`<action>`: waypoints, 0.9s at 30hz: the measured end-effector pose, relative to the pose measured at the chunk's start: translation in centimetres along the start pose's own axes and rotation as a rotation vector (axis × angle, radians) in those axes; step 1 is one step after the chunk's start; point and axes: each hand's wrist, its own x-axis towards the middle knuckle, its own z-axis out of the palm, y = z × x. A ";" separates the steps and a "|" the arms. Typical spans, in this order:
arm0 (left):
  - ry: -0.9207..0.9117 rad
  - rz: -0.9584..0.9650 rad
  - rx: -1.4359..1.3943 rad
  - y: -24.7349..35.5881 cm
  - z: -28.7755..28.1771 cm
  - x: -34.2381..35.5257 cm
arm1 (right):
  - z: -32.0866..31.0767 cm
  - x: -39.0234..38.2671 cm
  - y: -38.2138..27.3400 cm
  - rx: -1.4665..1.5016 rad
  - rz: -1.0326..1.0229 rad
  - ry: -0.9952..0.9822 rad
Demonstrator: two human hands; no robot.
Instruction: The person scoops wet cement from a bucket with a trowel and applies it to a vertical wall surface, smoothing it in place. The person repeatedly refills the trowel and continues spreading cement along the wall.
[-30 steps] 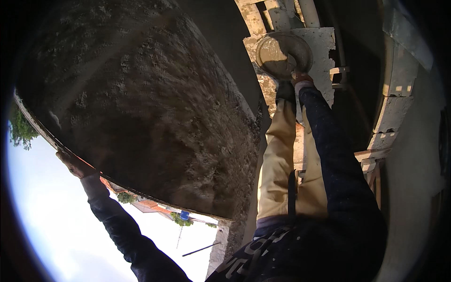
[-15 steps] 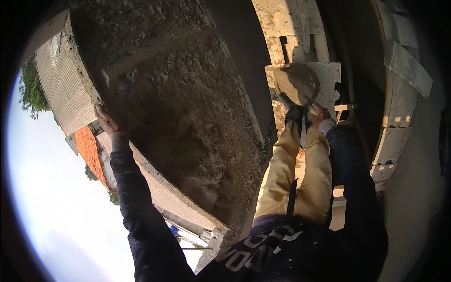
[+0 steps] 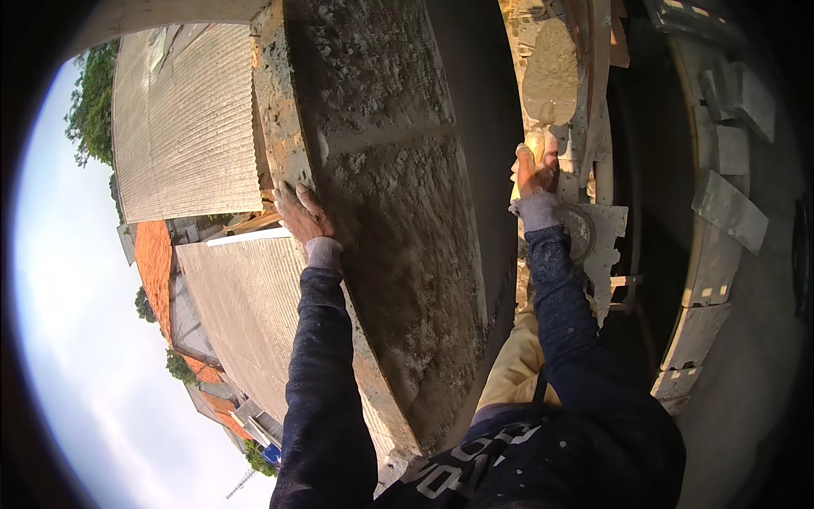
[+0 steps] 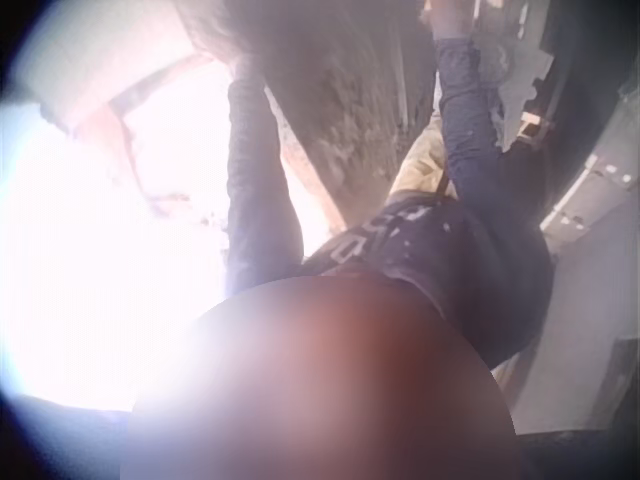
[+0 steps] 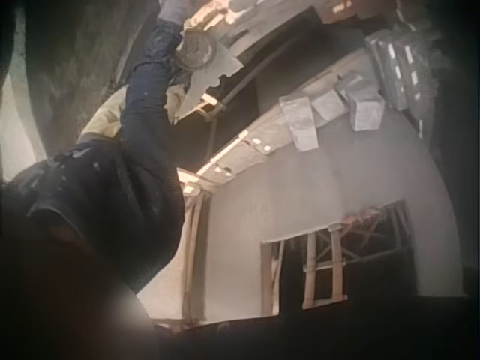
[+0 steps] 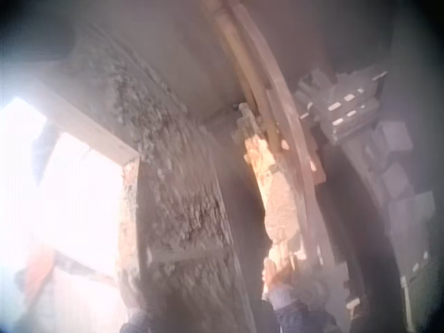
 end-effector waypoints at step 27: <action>-0.030 -0.014 -0.023 2.4 -0.5 0.4 | 31.8 4.6 -13.1 -0.246 -0.145 -0.368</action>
